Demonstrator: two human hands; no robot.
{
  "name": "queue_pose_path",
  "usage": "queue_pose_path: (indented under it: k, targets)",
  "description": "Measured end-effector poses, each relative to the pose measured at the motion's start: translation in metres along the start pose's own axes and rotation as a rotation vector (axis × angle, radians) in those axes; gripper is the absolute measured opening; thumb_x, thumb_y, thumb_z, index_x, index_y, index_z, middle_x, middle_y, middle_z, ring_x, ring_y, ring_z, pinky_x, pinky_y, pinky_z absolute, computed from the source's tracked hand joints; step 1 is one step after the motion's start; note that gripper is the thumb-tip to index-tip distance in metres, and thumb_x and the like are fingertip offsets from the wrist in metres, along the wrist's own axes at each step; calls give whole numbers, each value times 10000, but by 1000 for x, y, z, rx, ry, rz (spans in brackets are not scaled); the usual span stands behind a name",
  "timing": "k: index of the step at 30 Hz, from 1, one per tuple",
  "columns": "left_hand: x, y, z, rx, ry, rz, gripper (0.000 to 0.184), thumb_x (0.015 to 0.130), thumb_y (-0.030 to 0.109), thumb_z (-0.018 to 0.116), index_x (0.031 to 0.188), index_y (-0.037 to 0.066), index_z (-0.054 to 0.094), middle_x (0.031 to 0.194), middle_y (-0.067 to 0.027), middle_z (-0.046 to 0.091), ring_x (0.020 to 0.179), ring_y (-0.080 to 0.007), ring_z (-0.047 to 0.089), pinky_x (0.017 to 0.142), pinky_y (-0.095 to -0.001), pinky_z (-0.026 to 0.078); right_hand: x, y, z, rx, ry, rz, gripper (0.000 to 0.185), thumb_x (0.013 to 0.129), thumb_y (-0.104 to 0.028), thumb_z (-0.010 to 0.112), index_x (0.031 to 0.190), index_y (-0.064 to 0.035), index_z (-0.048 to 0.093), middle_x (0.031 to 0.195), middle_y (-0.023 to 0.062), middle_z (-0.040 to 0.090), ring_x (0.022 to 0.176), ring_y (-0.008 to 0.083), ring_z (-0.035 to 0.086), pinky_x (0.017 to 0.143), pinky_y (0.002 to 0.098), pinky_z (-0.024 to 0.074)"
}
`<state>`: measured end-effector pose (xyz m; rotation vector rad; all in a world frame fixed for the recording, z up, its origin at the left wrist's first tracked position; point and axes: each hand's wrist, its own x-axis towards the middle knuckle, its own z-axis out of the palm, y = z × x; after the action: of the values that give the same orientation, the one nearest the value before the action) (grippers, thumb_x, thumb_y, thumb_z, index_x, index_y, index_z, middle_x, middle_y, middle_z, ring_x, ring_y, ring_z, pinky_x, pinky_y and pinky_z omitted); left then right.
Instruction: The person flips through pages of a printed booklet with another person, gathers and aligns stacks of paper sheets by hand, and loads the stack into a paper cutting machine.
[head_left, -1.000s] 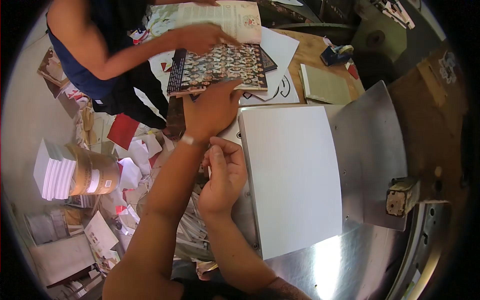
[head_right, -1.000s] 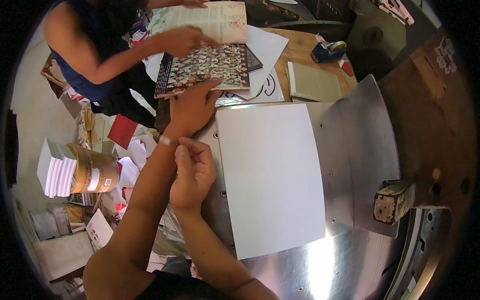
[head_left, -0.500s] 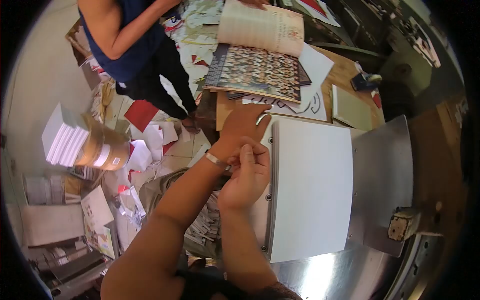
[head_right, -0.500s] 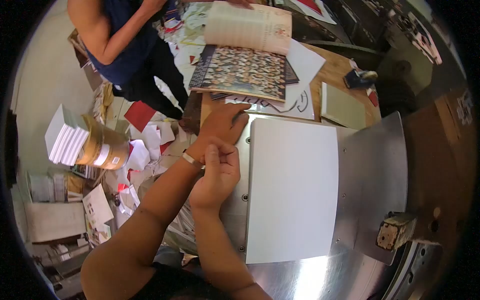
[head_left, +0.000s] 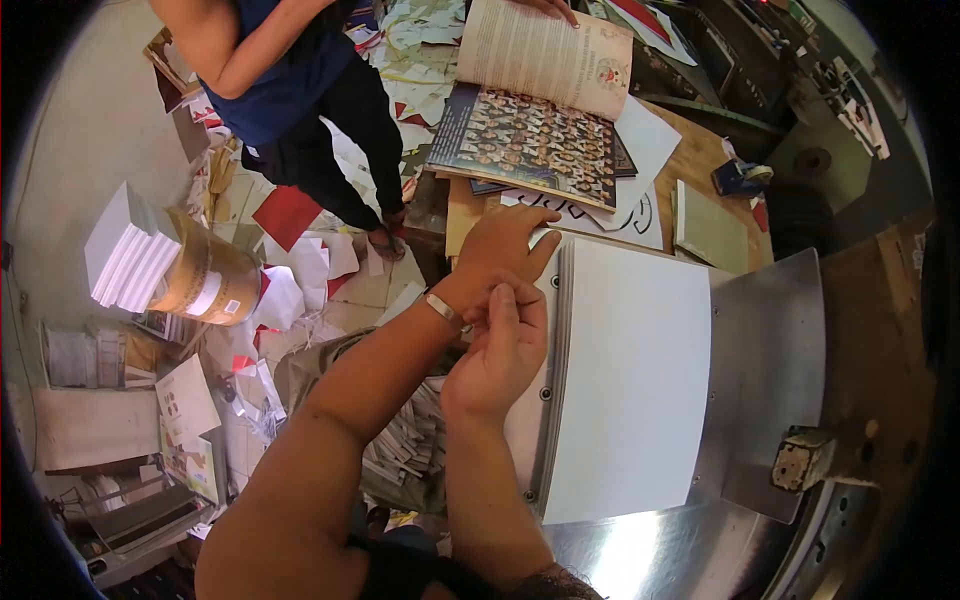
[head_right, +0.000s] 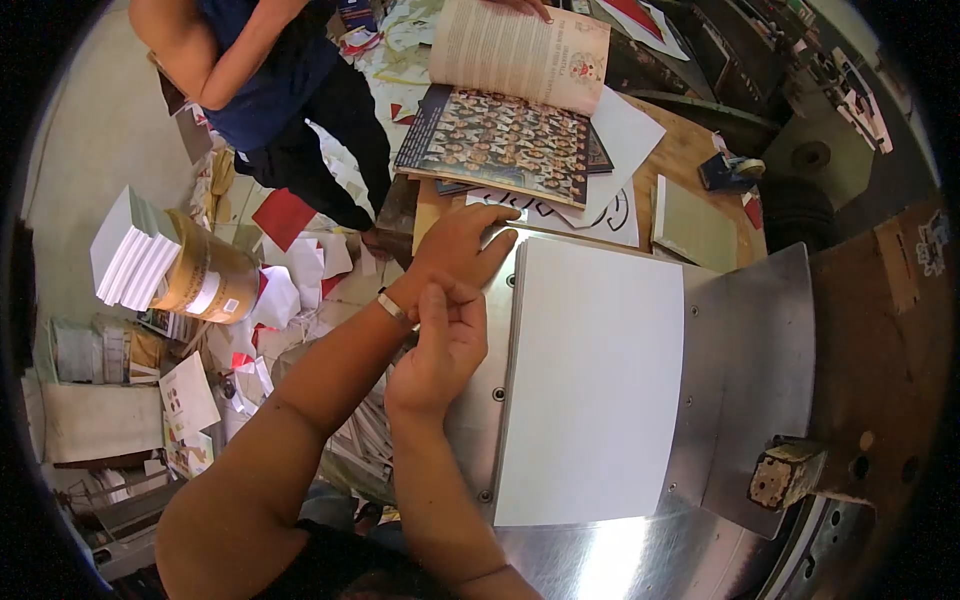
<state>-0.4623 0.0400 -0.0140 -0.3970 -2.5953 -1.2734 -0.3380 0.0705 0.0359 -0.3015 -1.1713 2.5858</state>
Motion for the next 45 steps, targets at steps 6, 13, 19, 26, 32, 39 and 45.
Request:
queue_pose_path:
  k: [6,13,19,26,32,39,45]
  targets:
    - [-2,-12,11,-90,128,-18,679,938,291,729,1516,29,488,1061,-120,727,1035,-330,666,914,-435,533,1,-3,3,-57,40,11,172,1086,-157,576,1123,-2,641,922,28,634,787,94,554,741,251,459]
    - [1,-32,19,-669,555,-350,1118,906,199,781,1670,-38,0,978,-77,657,868,-180,643,810,-329,541,12,-6,-10,0,31,27,166,1065,-140,610,1159,-3,619,915,12,612,804,81,536,761,237,467]
    - [21,-108,-18,-455,769,-442,788,872,211,827,1525,-24,454,823,-20,611,738,-120,580,690,-312,498,17,-11,-15,-38,47,-9,193,1073,-171,602,1179,-12,626,897,5,607,801,79,536,753,234,458]
    - [19,-136,-32,-343,580,-435,554,875,229,811,1374,42,662,762,8,588,688,-112,555,665,-290,477,12,-5,-11,-62,13,-4,193,1065,-173,619,1174,-15,632,905,4,616,802,78,546,755,236,461]
    - [16,-124,-26,-362,628,-429,506,897,223,782,1370,72,679,737,9,598,679,-106,570,662,-290,483,11,-7,-8,-75,6,4,196,1065,-174,621,1175,-13,633,913,12,626,803,79,549,762,233,457]
    - [23,-132,-21,-483,634,-427,507,909,216,785,1380,75,664,770,-13,659,716,-114,617,682,-301,499,12,-8,-9,-64,4,19,176,1058,-149,628,1171,-14,640,919,17,631,805,82,555,759,229,455]
    - [23,-143,-24,-448,550,-444,557,947,289,776,1446,98,620,838,-49,724,756,-131,650,710,-304,514,9,-6,-8,-17,-1,33,158,1037,-117,655,1146,-2,657,941,12,643,806,68,556,719,206,446]
